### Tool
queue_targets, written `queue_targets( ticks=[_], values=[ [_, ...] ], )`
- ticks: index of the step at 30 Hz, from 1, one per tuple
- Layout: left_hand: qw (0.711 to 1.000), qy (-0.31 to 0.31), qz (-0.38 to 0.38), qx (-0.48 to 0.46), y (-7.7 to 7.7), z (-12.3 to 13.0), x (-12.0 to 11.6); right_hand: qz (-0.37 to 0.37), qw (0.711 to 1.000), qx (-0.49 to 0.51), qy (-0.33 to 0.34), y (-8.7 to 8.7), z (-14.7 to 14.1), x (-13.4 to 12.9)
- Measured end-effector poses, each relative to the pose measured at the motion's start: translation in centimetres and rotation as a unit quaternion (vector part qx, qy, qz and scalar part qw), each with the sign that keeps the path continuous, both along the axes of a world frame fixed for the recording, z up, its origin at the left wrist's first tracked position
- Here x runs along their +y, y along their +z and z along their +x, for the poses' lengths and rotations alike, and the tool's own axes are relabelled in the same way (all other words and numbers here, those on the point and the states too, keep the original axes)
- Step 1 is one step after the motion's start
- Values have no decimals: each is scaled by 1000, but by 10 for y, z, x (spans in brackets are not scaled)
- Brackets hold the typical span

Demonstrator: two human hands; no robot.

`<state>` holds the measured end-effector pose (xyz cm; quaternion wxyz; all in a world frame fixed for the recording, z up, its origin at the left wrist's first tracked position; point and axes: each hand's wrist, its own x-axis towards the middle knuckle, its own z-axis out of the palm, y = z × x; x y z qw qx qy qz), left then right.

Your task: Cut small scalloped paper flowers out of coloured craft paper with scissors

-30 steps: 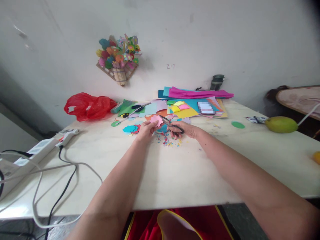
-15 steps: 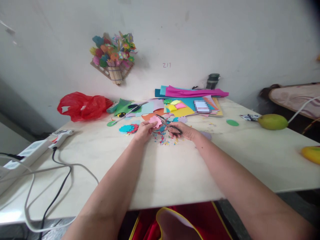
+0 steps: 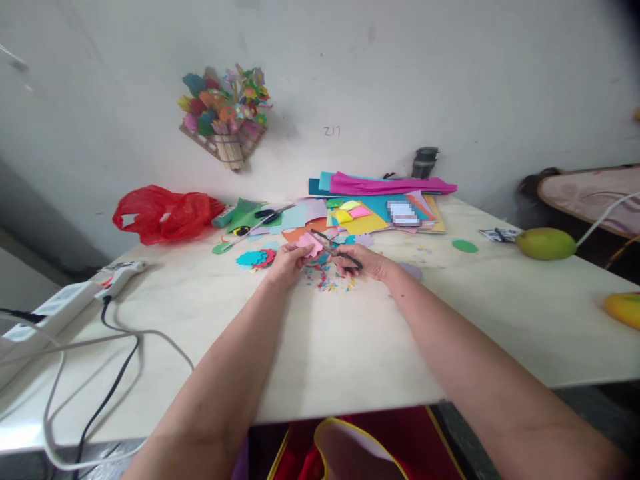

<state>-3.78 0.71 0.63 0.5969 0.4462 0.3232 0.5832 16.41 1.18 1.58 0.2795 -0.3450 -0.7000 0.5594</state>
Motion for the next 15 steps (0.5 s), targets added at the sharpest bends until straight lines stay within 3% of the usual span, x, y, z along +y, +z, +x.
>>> queue_targets(
  ticks=[15],
  values=[
    [1000,-4,2,-10,1,1,-1,-14,1000,26,-3,0,-2,-3]
  ],
)
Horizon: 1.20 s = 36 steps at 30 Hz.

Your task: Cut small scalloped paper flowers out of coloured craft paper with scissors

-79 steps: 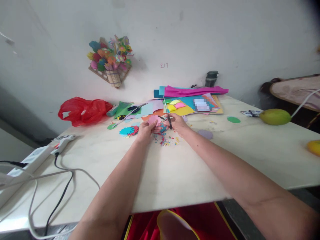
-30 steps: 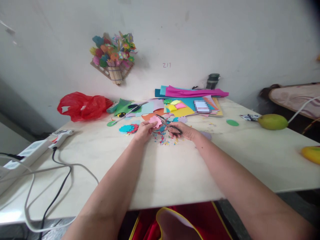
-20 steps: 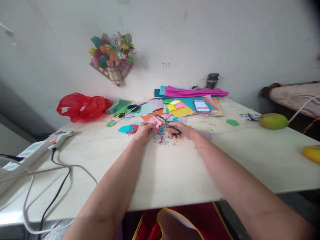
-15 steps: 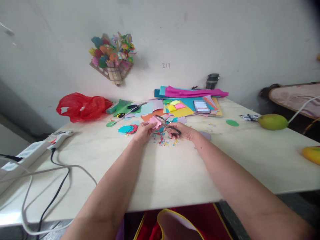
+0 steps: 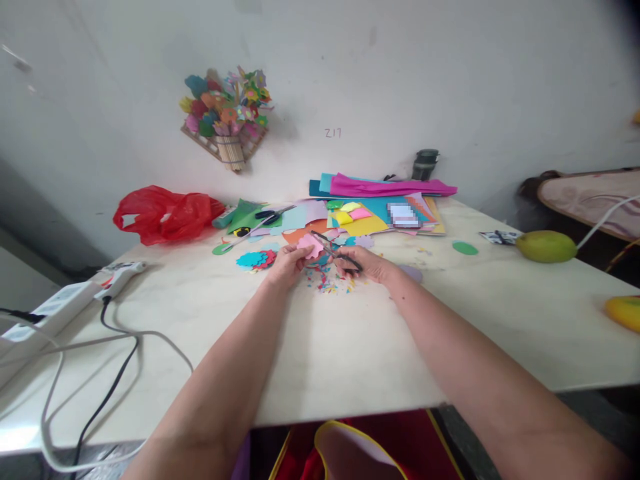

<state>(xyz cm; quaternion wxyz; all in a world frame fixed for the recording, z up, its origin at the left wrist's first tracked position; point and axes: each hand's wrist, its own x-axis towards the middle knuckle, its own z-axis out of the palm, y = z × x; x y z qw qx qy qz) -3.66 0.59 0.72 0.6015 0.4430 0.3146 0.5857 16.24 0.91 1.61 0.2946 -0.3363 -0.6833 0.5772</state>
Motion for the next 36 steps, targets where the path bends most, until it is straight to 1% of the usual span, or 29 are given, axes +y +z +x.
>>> queue_targets(
  ticks=[4,8,16,22,28,33,36],
  values=[
    [1000,1,-2,4,-3,-2,3,7,1000,6,-11,1,-1,-3],
    [1000,13,-10,-3,-4,-3,5,-6,1000,16,-19,1,-3,-5],
    [1000,9,-14,-12,-3,-1,3,-22,998,25,-47,0,-7,-4],
    [1000,13,-14,6,-5,-1,5,-24,998,38,-48,-2,-8,-3],
    [1000,-1,-16,22,-6,-3,6,-28,998,49,-39,-2,-7,-3],
    [1000,19,3,14,-8,-5,8,-39,997,42,-46,0,-7,-5],
    [999,34,8,10,-9,-6,9,-35,998,41,-36,-1,-7,-4]
  ],
)
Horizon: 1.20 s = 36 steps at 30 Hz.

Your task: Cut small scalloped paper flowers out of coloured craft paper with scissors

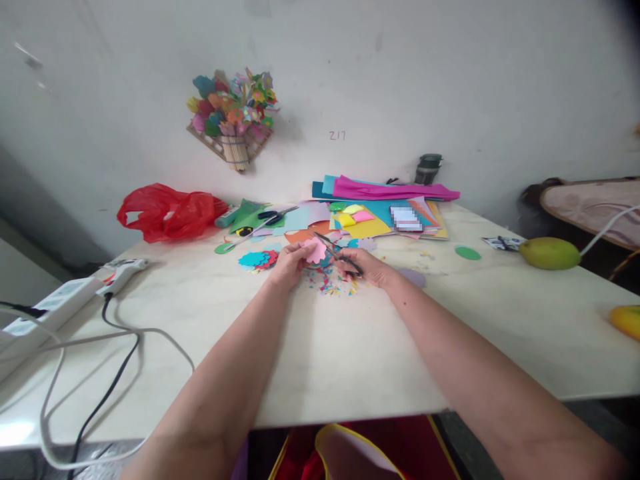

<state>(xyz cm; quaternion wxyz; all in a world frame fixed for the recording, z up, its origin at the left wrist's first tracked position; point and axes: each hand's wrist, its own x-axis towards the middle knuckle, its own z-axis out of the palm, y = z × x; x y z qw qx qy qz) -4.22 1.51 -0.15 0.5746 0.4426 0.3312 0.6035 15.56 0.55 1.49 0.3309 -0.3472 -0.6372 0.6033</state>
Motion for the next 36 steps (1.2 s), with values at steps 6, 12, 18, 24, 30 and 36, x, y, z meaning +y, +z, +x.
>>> queue_targets(
  ticks=[6,12,18,24,30,36],
  values=[
    [1000,11,-4,-4,0,0,1,5,999,27,21,-3,-1,2],
    [1000,3,-2,2,1,0,0,-26,999,33,2,6,-2,-7],
    [1000,-9,-9,14,2,0,-2,-15,1000,16,-1,5,-1,-5],
    [999,-20,-22,13,7,3,-7,4,1000,28,7,-2,0,0],
    [999,-30,-22,13,9,3,-9,4,999,36,-3,-1,-3,-2],
    [999,-37,-17,25,6,3,-7,5,999,41,-15,0,-4,-4]
  ],
)
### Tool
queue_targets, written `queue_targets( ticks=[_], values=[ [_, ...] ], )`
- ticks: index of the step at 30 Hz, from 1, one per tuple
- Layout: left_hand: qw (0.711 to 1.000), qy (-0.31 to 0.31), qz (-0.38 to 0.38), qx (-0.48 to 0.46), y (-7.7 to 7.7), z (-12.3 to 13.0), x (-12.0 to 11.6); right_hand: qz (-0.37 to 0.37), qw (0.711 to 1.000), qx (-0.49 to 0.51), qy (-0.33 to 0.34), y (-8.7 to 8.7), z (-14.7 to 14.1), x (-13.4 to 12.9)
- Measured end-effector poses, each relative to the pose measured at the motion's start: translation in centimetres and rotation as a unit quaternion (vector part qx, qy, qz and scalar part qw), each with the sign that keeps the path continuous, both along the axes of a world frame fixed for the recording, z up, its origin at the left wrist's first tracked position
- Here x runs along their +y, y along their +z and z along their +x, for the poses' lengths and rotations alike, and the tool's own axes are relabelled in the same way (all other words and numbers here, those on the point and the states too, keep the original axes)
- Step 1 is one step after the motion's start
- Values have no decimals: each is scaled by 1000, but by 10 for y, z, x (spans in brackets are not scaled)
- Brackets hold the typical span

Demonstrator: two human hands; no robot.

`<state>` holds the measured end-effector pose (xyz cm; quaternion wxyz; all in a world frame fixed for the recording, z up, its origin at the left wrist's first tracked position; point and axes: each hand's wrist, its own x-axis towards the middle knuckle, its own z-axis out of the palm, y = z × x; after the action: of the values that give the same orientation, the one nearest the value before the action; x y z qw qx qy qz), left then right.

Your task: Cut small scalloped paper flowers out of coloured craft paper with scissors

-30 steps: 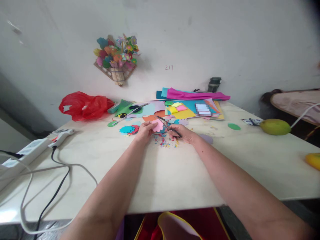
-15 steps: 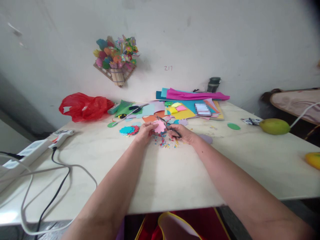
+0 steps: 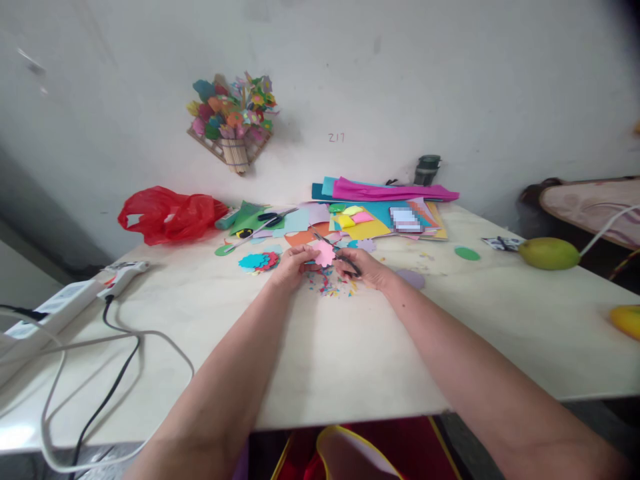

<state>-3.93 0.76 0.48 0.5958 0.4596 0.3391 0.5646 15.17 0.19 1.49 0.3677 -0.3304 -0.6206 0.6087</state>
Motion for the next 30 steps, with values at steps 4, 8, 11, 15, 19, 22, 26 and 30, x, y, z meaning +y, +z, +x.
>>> queue_targets(
  ticks=[4,8,11,15,19,22,26,30],
  values=[
    [1000,-1,1,-2,-1,-1,1,7,1000,2,-5,1,-1,-2],
    [1000,2,-1,-5,-2,-1,2,10,1000,3,-12,2,-3,-3],
    [1000,2,-5,-3,-1,0,1,9,1000,-5,-22,2,-5,-3],
    [1000,8,-12,3,3,2,-2,9,999,-4,-35,0,-7,-2],
    [1000,9,-12,2,4,3,-3,13,999,-2,-42,-1,-7,-2],
    [1000,17,-11,1,5,2,-3,15,999,-10,-46,0,-6,-2],
    [999,28,-11,15,6,1,-3,25,997,-5,-75,1,-2,0],
    [999,11,-3,45,6,0,-4,48,990,20,-128,1,2,5]
  ],
)
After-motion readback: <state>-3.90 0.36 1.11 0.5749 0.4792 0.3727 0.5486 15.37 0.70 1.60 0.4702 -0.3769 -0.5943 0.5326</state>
